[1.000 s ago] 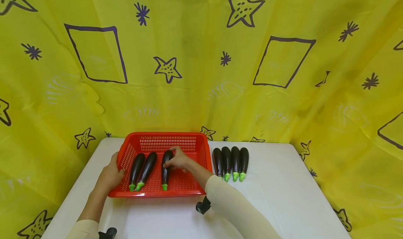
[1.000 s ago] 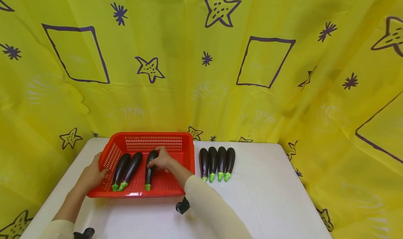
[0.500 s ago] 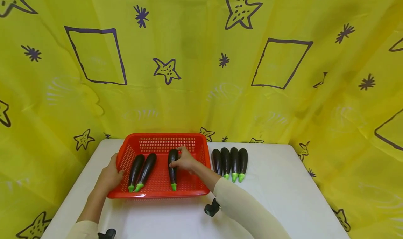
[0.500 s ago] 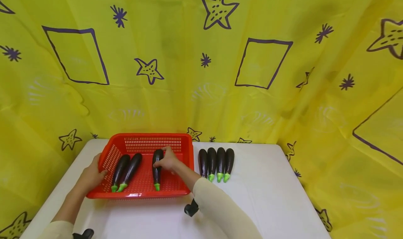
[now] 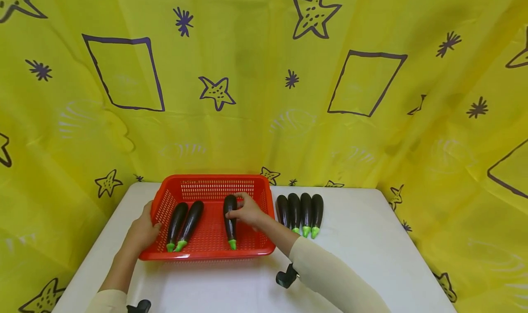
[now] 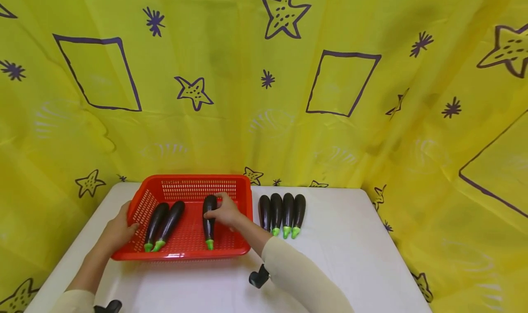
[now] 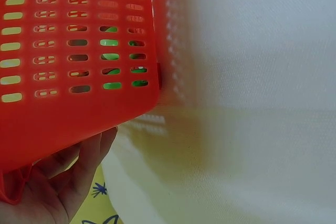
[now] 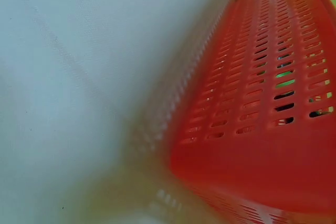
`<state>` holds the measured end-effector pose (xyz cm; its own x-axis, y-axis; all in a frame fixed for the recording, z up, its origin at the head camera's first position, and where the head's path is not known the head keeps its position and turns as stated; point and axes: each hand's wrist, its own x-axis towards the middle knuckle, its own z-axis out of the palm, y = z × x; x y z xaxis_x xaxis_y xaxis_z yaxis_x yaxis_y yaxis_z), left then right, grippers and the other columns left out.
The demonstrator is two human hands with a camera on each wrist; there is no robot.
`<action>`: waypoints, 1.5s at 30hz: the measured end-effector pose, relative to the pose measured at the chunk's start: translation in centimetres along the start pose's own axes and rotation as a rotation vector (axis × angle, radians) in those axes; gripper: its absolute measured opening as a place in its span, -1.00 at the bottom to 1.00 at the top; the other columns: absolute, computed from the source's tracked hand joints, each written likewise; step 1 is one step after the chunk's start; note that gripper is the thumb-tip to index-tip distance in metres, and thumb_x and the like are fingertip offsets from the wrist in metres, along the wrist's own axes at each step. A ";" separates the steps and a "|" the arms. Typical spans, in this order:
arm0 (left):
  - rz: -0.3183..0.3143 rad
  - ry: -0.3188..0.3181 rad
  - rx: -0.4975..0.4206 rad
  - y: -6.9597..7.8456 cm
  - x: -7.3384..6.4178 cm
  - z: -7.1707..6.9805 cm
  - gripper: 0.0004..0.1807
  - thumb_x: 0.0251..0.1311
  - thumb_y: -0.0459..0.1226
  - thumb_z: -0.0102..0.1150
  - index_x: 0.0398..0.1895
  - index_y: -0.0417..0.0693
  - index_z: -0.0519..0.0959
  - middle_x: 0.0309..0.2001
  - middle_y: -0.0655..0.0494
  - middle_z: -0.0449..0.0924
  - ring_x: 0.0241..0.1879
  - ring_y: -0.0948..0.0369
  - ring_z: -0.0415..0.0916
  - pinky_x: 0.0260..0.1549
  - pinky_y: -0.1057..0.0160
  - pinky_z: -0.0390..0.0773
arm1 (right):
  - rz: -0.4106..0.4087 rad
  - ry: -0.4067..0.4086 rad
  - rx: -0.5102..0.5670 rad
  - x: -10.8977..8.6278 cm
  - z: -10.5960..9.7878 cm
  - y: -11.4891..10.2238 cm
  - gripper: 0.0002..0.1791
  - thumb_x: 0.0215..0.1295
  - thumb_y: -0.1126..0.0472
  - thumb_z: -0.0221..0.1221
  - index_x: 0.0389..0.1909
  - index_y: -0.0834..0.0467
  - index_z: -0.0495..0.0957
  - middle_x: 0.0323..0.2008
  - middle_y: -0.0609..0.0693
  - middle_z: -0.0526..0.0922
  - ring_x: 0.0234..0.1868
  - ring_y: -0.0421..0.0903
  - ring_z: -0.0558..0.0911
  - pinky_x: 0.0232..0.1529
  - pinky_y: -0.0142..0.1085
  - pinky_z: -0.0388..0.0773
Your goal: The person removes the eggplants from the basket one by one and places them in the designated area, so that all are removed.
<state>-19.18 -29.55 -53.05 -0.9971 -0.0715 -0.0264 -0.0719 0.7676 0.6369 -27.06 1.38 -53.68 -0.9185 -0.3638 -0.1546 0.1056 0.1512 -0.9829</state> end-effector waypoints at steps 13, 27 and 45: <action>0.012 0.000 0.000 0.1 0.0 -0.1 -0.21 0.34 -0.46 0.07 0.51 -0.46 -0.09 0.03 -0.69 0.45 -0.22 -0.34 0.59 -0.25 -0.29 0.60 | -0.016 0.032 -0.003 -1.2 -1.7 -1.9 -0.18 0.21 0.46 0.37 0.49 0.32 0.29 0.03 0.30 0.50 -0.20 0.03 0.66 -0.12 -0.13 0.70; 0.006 -0.004 -0.003 0.1 0.0 0.0 -0.21 0.33 -0.46 0.07 0.51 -0.47 -0.09 0.04 -0.69 0.45 -0.22 -0.33 0.60 -0.24 -0.29 0.61 | -0.025 0.036 0.035 -2.8 -3.8 -2.9 -0.22 0.24 0.42 0.34 0.48 0.32 0.27 0.09 0.35 0.49 -0.15 0.06 0.70 -0.05 -0.06 0.70; 0.007 0.000 0.001 -0.3 0.0 0.1 -0.20 0.34 -0.46 0.08 0.52 -0.46 -0.09 0.03 -0.67 0.45 -0.23 -0.30 0.60 -0.25 -0.27 0.61 | -0.020 0.089 0.045 -4.9 -6.2 -3.9 -0.22 0.31 0.36 0.33 0.52 0.23 0.28 0.27 0.36 0.45 -0.06 0.07 0.65 -0.11 -0.20 0.65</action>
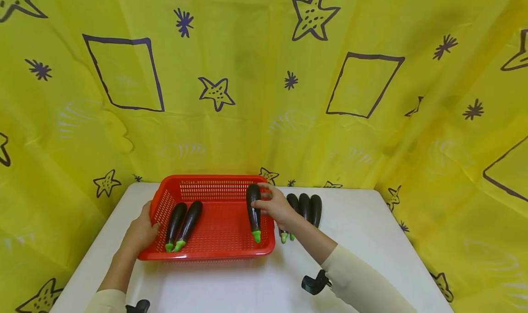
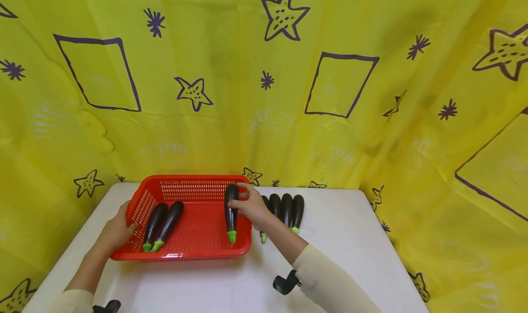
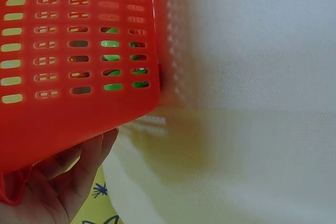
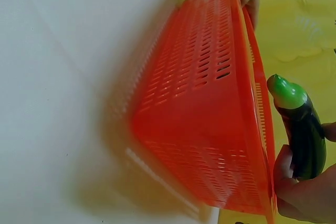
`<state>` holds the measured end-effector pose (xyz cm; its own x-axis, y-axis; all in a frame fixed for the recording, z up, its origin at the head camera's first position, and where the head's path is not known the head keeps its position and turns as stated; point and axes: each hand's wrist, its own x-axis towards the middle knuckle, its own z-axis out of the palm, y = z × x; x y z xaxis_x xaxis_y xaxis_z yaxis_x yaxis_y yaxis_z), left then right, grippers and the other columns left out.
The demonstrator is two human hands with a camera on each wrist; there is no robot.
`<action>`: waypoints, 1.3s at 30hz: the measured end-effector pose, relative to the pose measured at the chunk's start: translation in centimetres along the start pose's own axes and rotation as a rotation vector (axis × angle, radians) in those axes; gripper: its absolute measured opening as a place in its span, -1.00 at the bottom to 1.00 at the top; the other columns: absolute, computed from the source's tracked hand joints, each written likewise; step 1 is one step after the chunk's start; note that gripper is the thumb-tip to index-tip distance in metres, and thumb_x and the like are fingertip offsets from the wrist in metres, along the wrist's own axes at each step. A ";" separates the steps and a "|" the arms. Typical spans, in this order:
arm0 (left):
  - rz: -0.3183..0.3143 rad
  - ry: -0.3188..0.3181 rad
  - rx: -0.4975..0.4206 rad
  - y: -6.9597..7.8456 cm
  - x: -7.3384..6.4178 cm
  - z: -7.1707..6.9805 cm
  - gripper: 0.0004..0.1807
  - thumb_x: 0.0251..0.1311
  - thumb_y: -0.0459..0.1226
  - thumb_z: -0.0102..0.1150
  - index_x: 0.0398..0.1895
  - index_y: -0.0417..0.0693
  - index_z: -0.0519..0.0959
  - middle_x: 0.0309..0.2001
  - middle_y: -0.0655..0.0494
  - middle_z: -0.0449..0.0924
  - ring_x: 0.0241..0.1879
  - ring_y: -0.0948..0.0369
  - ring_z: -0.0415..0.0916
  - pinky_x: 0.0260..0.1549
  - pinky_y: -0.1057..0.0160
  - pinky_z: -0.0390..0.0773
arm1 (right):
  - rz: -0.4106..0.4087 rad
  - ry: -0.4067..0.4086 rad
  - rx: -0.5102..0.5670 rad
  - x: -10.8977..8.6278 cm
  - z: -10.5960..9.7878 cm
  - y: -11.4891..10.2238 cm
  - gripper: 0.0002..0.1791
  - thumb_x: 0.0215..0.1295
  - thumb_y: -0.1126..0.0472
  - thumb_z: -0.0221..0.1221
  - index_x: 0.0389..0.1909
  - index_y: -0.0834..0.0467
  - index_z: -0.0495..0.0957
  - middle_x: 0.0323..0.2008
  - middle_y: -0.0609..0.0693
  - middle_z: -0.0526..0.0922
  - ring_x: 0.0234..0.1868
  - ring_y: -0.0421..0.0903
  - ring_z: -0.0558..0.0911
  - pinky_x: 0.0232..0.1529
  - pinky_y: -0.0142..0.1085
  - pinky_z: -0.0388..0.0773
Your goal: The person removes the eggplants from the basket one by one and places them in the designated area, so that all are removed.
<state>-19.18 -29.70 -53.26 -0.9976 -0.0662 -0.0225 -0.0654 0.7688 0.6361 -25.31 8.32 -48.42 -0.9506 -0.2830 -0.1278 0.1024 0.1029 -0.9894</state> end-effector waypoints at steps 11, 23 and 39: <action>-0.007 -0.003 -0.001 0.3 -0.1 -0.1 -0.21 0.33 -0.46 0.08 0.51 -0.47 -0.08 0.02 -0.66 0.47 -0.24 -0.28 0.60 -0.26 -0.26 0.62 | -0.011 0.038 0.032 -1.3 -2.4 0.1 -0.20 0.33 0.37 0.29 0.58 0.16 0.26 0.26 0.34 0.47 -0.08 0.03 0.63 -0.17 -0.24 0.58; -0.025 -0.019 -0.004 0.2 0.0 -0.1 -0.20 0.35 -0.45 0.09 0.52 -0.47 -0.10 0.04 -0.66 0.45 -0.23 -0.29 0.60 -0.26 -0.26 0.63 | -0.010 0.124 -0.007 -3.2 -5.4 1.1 -0.16 0.28 0.40 0.25 0.59 0.21 0.22 0.24 0.40 0.46 0.00 0.11 0.63 -0.01 -0.11 0.59; -0.004 0.008 0.000 0.4 -0.2 -0.2 -0.23 0.34 -0.44 0.07 0.52 -0.41 -0.06 -0.01 -0.64 0.49 -0.25 -0.29 0.61 -0.28 -0.26 0.60 | 0.057 0.204 -0.016 -4.3 -8.9 2.3 -0.15 0.40 0.42 0.13 0.64 0.32 -0.02 0.38 0.50 0.27 0.21 0.28 0.51 0.08 0.03 0.58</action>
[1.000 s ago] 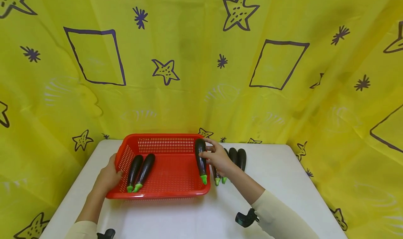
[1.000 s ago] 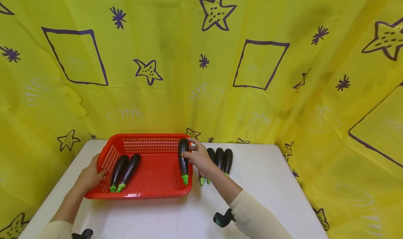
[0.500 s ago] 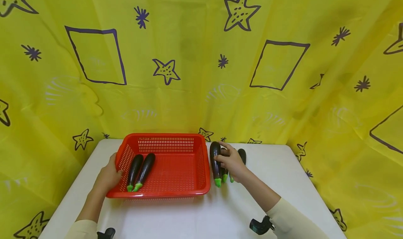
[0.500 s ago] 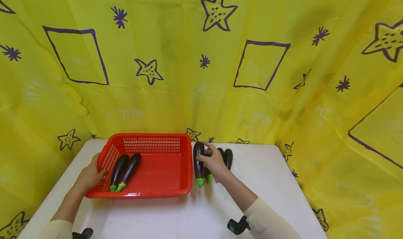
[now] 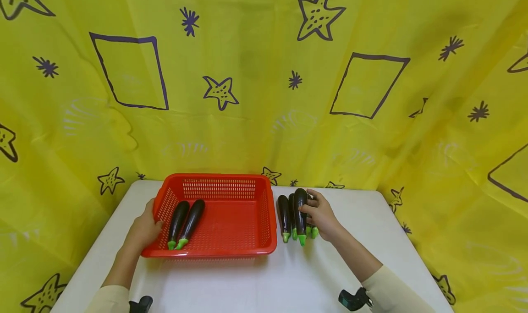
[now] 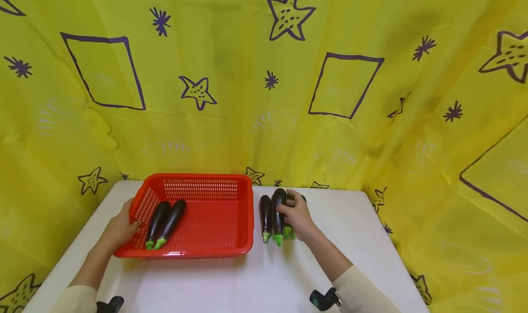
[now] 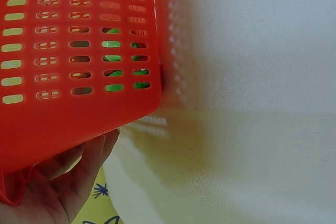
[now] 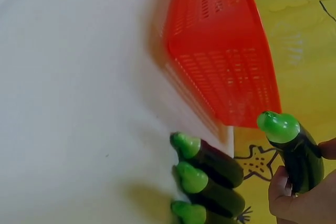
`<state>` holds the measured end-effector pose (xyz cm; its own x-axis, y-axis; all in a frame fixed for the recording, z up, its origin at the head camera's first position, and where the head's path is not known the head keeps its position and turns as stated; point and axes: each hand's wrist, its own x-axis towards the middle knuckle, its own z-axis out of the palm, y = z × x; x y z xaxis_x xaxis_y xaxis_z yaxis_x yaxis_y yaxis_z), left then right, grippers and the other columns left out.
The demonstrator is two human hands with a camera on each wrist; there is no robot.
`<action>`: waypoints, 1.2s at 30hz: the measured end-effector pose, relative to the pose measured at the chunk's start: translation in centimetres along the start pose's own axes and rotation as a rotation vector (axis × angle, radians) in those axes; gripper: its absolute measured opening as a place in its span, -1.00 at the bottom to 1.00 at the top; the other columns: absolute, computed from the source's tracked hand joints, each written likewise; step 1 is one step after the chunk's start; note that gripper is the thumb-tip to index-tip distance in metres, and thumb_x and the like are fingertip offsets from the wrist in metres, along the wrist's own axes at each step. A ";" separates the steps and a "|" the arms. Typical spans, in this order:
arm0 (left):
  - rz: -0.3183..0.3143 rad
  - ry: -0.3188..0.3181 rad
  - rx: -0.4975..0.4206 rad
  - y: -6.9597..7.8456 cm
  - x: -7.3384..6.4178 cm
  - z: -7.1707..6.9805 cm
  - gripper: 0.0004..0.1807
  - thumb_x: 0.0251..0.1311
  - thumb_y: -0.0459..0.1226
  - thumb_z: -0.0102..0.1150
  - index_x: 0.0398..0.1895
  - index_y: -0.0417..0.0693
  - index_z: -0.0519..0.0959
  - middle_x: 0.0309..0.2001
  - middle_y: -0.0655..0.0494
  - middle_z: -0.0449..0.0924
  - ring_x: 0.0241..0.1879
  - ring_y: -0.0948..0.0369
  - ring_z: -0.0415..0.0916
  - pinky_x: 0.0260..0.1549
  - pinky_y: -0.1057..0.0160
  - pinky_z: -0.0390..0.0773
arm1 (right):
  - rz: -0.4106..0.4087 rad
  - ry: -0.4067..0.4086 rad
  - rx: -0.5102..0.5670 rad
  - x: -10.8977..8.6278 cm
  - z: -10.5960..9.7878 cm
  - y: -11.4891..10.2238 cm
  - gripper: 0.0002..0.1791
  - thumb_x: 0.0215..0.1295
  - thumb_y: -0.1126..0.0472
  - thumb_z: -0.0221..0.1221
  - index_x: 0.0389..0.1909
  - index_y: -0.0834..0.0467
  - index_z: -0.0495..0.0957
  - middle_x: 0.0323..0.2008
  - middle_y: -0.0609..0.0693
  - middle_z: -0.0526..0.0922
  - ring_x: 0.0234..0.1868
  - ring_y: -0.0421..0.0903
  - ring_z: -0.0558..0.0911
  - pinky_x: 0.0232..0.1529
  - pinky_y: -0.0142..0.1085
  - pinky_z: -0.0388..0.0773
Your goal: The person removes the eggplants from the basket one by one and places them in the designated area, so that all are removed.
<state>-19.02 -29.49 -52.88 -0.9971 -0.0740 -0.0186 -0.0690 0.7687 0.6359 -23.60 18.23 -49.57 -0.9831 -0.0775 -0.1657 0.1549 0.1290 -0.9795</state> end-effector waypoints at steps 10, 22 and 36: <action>-0.002 0.005 -0.003 0.2 0.0 -0.1 -0.22 0.33 -0.45 0.07 0.52 -0.42 -0.06 0.02 -0.65 0.48 -0.22 -0.31 0.61 -0.26 -0.28 0.60 | 0.048 0.113 -0.028 0.9 -3.0 1.7 -0.15 0.42 0.42 0.12 0.64 0.34 -0.04 0.35 0.46 0.26 0.01 0.02 0.57 -0.17 -0.27 0.58; -0.006 -0.002 0.002 0.1 -0.1 -0.3 -0.22 0.34 -0.46 0.08 0.51 -0.45 -0.07 -0.01 -0.65 0.48 -0.26 -0.29 0.61 -0.29 -0.26 0.62 | 0.088 0.178 0.012 1.6 -5.4 2.6 -0.14 0.41 0.42 0.09 0.64 0.33 -0.08 0.36 0.45 0.23 0.10 0.11 0.56 -0.04 -0.26 0.63; -0.008 -0.008 -0.010 0.4 -0.2 -0.2 -0.22 0.34 -0.46 0.07 0.52 -0.48 -0.08 0.01 -0.65 0.47 -0.24 -0.29 0.60 -0.25 -0.27 0.61 | 0.079 0.239 -0.085 3.6 -8.4 4.8 -0.14 0.44 0.38 0.09 0.64 0.40 -0.12 0.34 0.50 0.27 -0.09 -0.06 0.60 -0.21 -0.45 0.58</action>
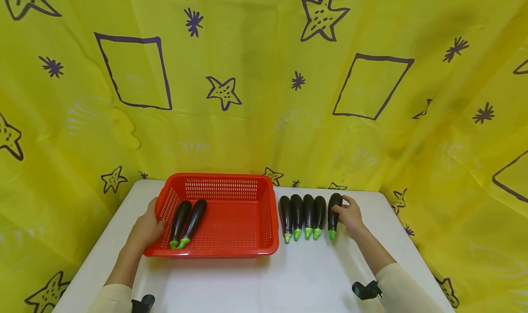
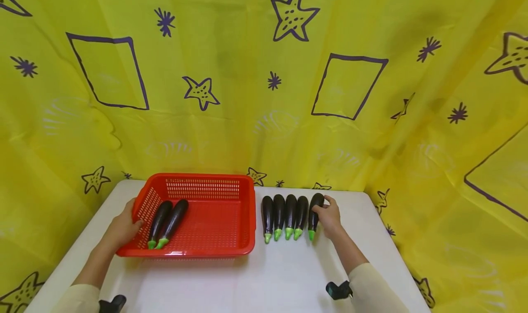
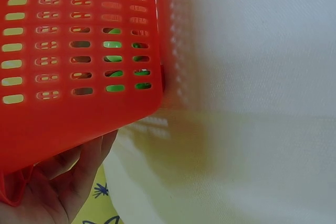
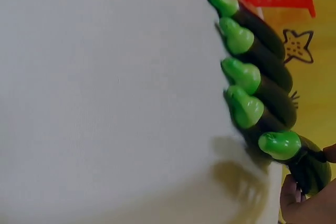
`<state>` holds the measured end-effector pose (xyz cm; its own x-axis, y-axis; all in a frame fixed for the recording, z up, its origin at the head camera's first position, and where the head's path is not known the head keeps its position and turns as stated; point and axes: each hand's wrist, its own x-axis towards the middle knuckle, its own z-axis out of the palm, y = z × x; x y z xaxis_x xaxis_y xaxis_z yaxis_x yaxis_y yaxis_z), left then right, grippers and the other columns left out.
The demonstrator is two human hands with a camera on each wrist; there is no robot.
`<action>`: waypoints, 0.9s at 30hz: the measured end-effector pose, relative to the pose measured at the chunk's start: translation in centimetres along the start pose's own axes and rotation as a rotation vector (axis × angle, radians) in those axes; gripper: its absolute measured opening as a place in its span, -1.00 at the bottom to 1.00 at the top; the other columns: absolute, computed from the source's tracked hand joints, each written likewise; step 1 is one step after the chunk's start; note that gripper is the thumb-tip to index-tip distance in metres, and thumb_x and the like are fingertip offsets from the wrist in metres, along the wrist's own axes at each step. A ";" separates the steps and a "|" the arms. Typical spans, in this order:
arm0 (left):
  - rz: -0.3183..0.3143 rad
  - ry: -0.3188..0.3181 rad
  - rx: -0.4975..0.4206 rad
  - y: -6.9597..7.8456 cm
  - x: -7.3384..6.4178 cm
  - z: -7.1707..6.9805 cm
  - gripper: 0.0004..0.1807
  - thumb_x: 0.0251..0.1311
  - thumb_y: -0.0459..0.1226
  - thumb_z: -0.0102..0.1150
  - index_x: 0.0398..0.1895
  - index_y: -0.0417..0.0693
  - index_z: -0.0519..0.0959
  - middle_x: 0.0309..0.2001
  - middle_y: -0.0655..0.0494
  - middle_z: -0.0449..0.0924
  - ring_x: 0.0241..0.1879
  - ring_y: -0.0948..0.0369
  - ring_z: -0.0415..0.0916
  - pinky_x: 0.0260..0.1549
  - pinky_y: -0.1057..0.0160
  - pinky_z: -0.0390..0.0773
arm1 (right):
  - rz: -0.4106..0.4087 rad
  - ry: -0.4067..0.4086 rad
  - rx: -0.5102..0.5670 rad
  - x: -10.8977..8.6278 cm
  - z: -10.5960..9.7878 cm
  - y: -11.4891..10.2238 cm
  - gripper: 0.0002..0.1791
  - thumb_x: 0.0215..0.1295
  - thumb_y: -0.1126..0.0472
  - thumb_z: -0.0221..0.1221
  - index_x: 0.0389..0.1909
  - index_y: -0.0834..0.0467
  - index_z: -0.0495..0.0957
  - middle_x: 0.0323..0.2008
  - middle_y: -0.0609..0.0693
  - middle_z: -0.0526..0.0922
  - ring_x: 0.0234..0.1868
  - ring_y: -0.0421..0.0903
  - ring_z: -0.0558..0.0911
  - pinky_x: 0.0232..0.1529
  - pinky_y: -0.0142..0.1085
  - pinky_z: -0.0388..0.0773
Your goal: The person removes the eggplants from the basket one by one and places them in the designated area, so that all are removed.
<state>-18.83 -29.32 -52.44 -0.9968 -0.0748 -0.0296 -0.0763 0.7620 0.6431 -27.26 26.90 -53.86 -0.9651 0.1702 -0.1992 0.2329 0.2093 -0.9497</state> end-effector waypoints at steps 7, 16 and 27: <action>-0.005 -0.002 0.006 -0.2 0.2 0.1 -0.20 0.34 -0.45 0.08 0.53 -0.47 -0.10 0.00 -0.66 0.47 -0.26 -0.27 0.59 -0.27 -0.25 0.61 | 0.001 0.045 -0.098 1.0 -0.7 1.4 -0.18 0.45 0.35 0.08 0.59 0.49 -0.09 0.33 0.55 0.29 0.13 0.24 0.55 -0.21 -0.49 0.51; 0.012 0.023 0.022 -0.2 0.1 0.2 -0.20 0.31 -0.45 0.07 0.52 -0.46 -0.08 -0.01 -0.68 0.48 -0.25 -0.32 0.61 -0.26 -0.28 0.59 | -0.029 0.065 -0.207 2.1 -0.4 2.9 -0.18 0.39 0.32 0.11 0.55 0.54 -0.01 0.26 0.57 0.35 0.15 0.33 0.52 -0.08 -0.37 0.53; 0.014 0.021 0.018 -0.6 0.4 0.3 -0.20 0.32 -0.45 0.07 0.53 -0.45 -0.08 0.00 -0.68 0.48 -0.25 -0.30 0.60 -0.26 -0.28 0.59 | -0.054 0.068 -0.285 2.2 0.1 3.2 -0.17 0.45 0.23 0.17 0.54 0.54 0.00 0.22 0.57 0.40 0.16 0.37 0.52 0.02 -0.21 0.52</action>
<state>-19.19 -29.58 -53.05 -0.9970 -0.0778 -0.0046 -0.0633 0.7747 0.6292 -28.62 27.84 -57.36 -0.9691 0.2131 -0.1246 0.2149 0.4804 -0.8503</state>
